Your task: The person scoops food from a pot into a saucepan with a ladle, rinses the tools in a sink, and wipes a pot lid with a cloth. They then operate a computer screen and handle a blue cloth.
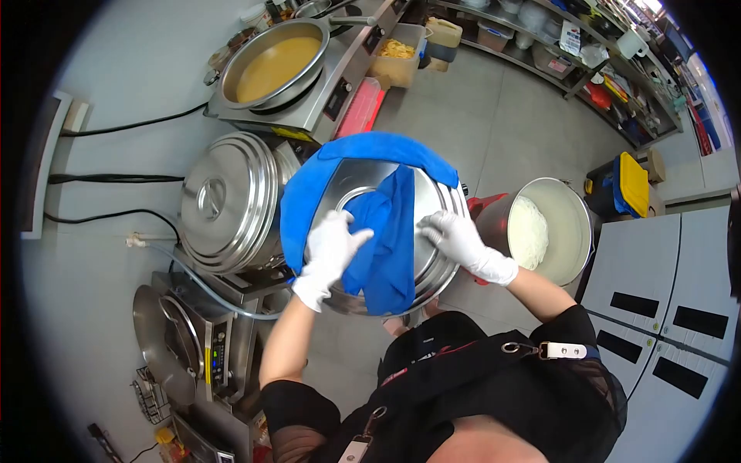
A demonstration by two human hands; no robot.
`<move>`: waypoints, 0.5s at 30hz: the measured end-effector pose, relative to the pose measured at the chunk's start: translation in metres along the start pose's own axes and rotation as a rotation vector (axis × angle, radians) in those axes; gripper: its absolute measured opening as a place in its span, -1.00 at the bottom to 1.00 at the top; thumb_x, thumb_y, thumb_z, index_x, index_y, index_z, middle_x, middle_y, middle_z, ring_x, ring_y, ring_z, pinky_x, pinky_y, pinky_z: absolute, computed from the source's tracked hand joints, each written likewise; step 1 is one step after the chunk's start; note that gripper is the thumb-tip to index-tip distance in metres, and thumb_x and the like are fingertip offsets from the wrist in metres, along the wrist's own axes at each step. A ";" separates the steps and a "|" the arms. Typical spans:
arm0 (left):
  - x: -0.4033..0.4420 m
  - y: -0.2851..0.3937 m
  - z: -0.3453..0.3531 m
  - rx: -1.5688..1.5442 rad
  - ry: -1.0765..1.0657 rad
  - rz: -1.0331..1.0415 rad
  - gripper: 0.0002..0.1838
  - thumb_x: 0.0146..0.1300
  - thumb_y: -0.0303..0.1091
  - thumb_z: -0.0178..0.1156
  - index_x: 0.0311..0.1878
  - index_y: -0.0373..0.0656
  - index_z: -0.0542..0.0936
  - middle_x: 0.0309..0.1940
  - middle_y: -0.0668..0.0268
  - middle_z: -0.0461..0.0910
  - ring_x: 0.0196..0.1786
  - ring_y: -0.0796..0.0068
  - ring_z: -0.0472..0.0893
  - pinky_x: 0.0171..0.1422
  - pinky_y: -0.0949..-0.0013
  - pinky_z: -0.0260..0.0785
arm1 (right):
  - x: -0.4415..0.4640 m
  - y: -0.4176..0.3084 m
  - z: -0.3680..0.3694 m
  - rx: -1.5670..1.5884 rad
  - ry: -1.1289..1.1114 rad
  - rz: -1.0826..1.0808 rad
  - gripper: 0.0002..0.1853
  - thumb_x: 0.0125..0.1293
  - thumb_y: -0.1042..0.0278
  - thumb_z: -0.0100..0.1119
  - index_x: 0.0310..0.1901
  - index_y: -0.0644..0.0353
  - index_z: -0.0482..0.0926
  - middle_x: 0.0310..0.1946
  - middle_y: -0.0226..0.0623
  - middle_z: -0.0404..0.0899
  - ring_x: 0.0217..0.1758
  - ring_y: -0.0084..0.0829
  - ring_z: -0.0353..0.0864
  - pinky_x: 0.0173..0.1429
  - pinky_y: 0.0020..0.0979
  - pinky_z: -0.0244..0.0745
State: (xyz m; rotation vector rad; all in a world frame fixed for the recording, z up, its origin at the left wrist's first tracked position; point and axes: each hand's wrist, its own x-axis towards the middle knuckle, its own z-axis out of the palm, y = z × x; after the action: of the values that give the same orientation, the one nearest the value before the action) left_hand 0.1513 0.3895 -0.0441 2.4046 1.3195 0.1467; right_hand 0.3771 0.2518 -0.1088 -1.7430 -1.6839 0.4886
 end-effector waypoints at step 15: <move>-0.047 -0.022 -0.105 -1.210 0.062 0.000 -0.80 0.34 -0.35 0.13 -0.07 -0.24 0.57 -0.30 0.42 0.57 -0.26 0.66 0.51 -0.10 0.52 0.37 | 0.035 -0.126 -0.009 0.896 -0.044 0.456 -0.36 0.29 0.26 0.21 0.35 0.27 0.25 0.13 -0.11 0.51 0.11 -0.35 0.54 0.15 -0.36 0.44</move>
State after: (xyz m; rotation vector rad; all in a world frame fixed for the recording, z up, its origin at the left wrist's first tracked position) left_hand 0.0797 0.3913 0.0483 1.3542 0.8303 0.7676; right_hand 0.2935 0.2786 -0.0110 -1.3889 -0.8269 1.2601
